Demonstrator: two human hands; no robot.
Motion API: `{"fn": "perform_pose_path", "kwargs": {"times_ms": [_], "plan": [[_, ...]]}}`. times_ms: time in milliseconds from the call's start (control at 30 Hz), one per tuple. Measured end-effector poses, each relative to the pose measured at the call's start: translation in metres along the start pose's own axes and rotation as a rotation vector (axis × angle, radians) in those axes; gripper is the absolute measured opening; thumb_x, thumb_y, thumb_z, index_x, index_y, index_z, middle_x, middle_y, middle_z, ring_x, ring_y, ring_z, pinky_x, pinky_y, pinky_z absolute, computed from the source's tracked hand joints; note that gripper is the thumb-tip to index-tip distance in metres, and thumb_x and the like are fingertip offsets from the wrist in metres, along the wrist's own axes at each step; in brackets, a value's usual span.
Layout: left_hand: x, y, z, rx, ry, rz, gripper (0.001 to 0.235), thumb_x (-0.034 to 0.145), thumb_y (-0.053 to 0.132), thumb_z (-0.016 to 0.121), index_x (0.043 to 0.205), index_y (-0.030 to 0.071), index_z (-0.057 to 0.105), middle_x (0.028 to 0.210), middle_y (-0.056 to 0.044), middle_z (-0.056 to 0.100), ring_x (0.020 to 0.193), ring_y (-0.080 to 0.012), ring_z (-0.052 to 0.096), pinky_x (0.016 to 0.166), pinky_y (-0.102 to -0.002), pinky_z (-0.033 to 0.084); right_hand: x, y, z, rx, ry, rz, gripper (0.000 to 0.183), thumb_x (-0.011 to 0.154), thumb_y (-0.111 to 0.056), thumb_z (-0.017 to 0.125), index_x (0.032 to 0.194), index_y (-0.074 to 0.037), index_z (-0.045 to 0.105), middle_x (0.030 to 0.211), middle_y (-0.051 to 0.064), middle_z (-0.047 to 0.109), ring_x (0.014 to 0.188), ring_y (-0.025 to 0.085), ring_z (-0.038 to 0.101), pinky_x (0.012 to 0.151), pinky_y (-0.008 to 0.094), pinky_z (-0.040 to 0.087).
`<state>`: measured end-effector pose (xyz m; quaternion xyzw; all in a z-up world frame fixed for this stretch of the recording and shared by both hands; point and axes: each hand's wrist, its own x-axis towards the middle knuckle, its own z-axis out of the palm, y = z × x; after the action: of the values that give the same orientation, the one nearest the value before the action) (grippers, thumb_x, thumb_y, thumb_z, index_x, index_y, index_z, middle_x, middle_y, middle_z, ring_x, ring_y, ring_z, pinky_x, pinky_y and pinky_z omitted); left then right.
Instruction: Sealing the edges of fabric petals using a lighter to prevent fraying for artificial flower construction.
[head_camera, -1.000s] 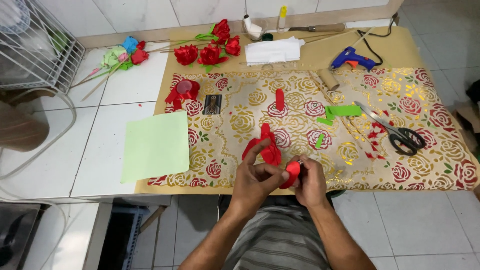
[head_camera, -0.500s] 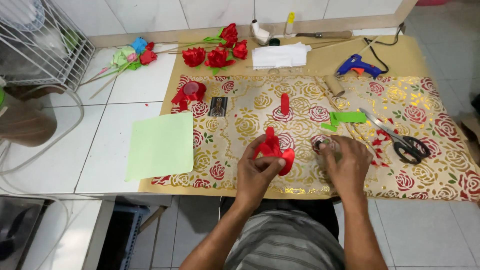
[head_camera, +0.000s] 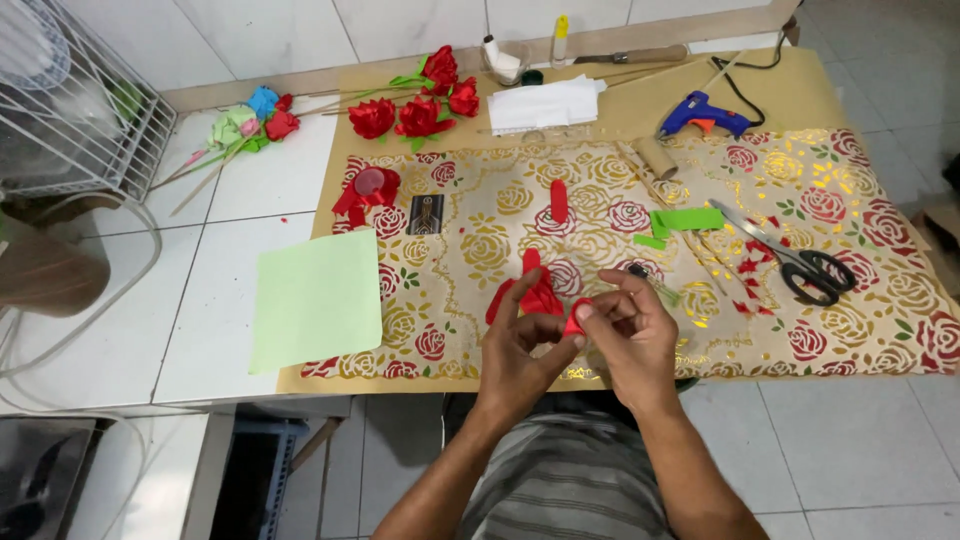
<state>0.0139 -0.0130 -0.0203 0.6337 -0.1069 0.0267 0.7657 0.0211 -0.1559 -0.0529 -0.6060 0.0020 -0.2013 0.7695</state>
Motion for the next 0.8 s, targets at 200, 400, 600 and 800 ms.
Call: {"fn": "perform_pose_path", "kwargs": {"times_ms": [200, 400, 600, 800], "plan": [[-0.003, -0.015, 0.006, 0.374, 0.104, 0.388, 0.077, 0.076, -0.004, 0.084, 0.146, 0.001, 0.053, 0.081, -0.01, 0.079, 0.075, -0.0269, 0.078, 0.077, -0.04, 0.062, -0.002, 0.006, 0.0, 0.05, 0.181, -0.005, 0.044, 0.083, 0.007, 0.077, 0.122, -0.002, 0.059, 0.076, 0.01, 0.068, 0.066, 0.011, 0.063, 0.062, 0.024, 0.054], [0.001, -0.038, 0.013, 0.686, 0.253, 0.803, 0.055, 0.074, 0.0, 0.084, 0.127, -0.001, 0.068, 0.083, 0.0, 0.077, 0.078, -0.0193, 0.076, 0.076, -0.03, 0.066, -0.005, 0.005, 0.007, 0.069, 0.293, -0.002, 0.047, 0.08, 0.012, 0.076, 0.117, -0.008, 0.057, 0.068, 0.007, 0.063, 0.057, 0.007, 0.056, 0.056, 0.019, 0.048], [-0.001, -0.026, 0.011, 0.59, 0.291, 0.727, 0.056, 0.074, 0.002, 0.087, 0.126, -0.001, 0.067, 0.084, -0.001, 0.079, 0.077, -0.019, 0.078, 0.076, -0.031, 0.067, -0.005, -0.002, 0.01, 0.09, 0.26, -0.005, 0.045, 0.084, 0.006, 0.076, 0.122, -0.006, 0.056, 0.073, 0.009, 0.066, 0.056, 0.007, 0.05, 0.052, 0.019, 0.042], [-0.005, -0.016, 0.002, 0.15, 0.21, 0.289, 0.074, 0.083, -0.001, 0.082, 0.147, -0.006, 0.046, 0.085, -0.017, 0.077, 0.081, -0.0251, 0.075, 0.084, -0.043, 0.06, -0.018, -0.005, 0.005, 0.162, 0.41, -0.079, 0.033, 0.106, -0.029, 0.048, 0.135, -0.014, 0.043, 0.113, 0.009, 0.065, 0.079, 0.013, 0.061, 0.062, 0.02, 0.039]]}}
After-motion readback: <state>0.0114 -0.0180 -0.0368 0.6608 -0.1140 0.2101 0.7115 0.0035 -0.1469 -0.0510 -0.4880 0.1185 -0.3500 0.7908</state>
